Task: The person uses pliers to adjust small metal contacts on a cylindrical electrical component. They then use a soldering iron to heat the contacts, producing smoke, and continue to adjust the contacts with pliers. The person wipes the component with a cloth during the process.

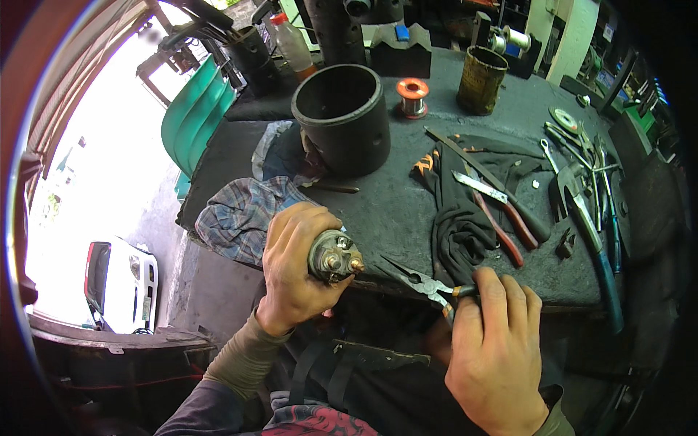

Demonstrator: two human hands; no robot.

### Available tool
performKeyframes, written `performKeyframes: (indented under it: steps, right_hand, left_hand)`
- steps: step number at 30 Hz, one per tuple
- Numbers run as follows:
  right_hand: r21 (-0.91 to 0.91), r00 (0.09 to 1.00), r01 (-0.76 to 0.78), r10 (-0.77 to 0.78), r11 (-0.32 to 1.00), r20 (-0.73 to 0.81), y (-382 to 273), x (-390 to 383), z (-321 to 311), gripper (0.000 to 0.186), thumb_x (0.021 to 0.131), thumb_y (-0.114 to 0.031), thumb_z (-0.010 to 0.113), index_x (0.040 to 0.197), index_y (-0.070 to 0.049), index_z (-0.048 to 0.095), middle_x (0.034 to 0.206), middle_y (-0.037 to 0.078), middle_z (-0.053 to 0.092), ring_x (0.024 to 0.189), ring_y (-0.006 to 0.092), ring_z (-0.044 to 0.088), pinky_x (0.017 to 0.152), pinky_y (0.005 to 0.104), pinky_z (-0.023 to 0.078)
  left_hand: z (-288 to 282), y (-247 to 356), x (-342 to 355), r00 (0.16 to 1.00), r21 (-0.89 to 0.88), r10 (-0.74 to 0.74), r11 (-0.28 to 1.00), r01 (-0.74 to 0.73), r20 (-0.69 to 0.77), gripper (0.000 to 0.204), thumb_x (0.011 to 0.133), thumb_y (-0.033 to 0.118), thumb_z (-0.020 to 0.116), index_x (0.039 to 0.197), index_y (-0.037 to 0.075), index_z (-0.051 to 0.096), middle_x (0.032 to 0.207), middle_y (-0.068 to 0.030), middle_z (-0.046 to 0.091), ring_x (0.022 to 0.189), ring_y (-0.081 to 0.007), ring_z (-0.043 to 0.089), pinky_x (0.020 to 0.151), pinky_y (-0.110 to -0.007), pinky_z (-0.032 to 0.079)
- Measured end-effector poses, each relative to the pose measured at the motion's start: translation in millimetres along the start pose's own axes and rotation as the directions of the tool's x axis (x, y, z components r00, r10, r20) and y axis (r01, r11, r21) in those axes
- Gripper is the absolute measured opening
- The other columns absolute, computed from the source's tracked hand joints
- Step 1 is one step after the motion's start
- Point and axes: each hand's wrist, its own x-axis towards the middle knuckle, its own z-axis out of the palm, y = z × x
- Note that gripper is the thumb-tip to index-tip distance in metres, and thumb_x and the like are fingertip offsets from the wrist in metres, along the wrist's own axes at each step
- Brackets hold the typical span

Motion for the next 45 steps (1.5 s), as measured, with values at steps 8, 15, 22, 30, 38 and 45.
performKeyframes:
  steps: [8, 15, 22, 30, 38, 45]
  right_hand:
    - [-0.112, 1.0, 0.016, -0.017, 0.994, -0.002, -5, 2, -4, 0.028, 0.093, -0.006, 0.066, 0.109, 0.016, 0.066, 0.135, 0.032, 0.06, 0.125, 0.0504, 0.061, 0.107, 0.0635, 0.048]
    - [-0.129, 0.997, 0.0, -0.01, 0.992, -0.079, -2, 3, 4, 0.02, 0.095, -0.008, 0.07, 0.102, 0.011, 0.066, 0.126, 0.029, 0.067, 0.116, 0.0433, 0.067, 0.1, 0.0638, 0.052]
    - [-0.054, 0.998, -0.021, 0.017, 0.998, -0.068, -6, 6, 3, 0.015, 0.087, 0.0, 0.07, 0.091, 0.014, 0.065, 0.118, 0.035, 0.068, 0.111, 0.0482, 0.071, 0.094, 0.0723, 0.054]
    - [-0.129, 1.0, 0.0, -0.002, 0.992, -0.012, -5, 2, -5, 0.023, 0.095, -0.011, 0.071, 0.107, 0.008, 0.067, 0.13, 0.026, 0.065, 0.116, 0.0427, 0.064, 0.1, 0.0612, 0.05]
    - [-0.172, 0.998, -0.007, 0.016, 0.985, 0.054, -10, -2, -8, 0.028, 0.1, -0.019, 0.071, 0.112, 0.005, 0.067, 0.138, 0.023, 0.064, 0.12, 0.0417, 0.062, 0.101, 0.0572, 0.049]
    - [-0.135, 0.996, 0.004, 0.008, 0.991, 0.087, -7, -5, -8, 0.025, 0.095, -0.017, 0.073, 0.107, 0.005, 0.068, 0.135, 0.022, 0.064, 0.115, 0.0399, 0.063, 0.094, 0.0527, 0.051]
  left_hand:
    - [5, 5, -4, 0.999, 0.112, -0.009, 0.994, 0.005, 0.035, 0.058, 0.061, 0.016, 0.088, 0.116, 0.008, 0.072, 0.118, -0.0089, 0.07, 0.117, -0.033, 0.064, 0.104, -0.046, 0.045]
    - [9, 12, 0, 0.999, 0.16, -0.001, 0.987, -0.006, 0.042, 0.056, 0.062, 0.016, 0.088, 0.115, 0.008, 0.073, 0.116, -0.0094, 0.069, 0.116, -0.0333, 0.064, 0.103, -0.046, 0.044]
    - [11, 18, -6, 1.0, 0.207, -0.002, 0.978, -0.003, 0.023, 0.054, 0.064, 0.023, 0.09, 0.114, 0.008, 0.074, 0.116, -0.0094, 0.069, 0.116, -0.032, 0.064, 0.103, -0.047, 0.044]
    - [14, 19, -6, 1.0, 0.268, 0.017, 0.963, -0.021, 0.017, 0.054, 0.072, 0.037, 0.092, 0.114, 0.008, 0.075, 0.115, -0.0088, 0.069, 0.116, -0.0317, 0.064, 0.103, -0.047, 0.043]
    - [16, 22, -10, 1.0, 0.301, 0.012, 0.953, -0.02, 0.026, 0.055, 0.073, 0.041, 0.092, 0.115, 0.01, 0.075, 0.116, -0.0083, 0.068, 0.117, -0.0322, 0.063, 0.102, -0.047, 0.043]
    - [15, 30, -5, 0.995, 0.308, 0.028, 0.95, -0.056, 0.096, 0.048, 0.075, 0.035, 0.09, 0.108, 0.005, 0.073, 0.114, -0.0132, 0.068, 0.115, -0.0383, 0.062, 0.103, -0.051, 0.047]
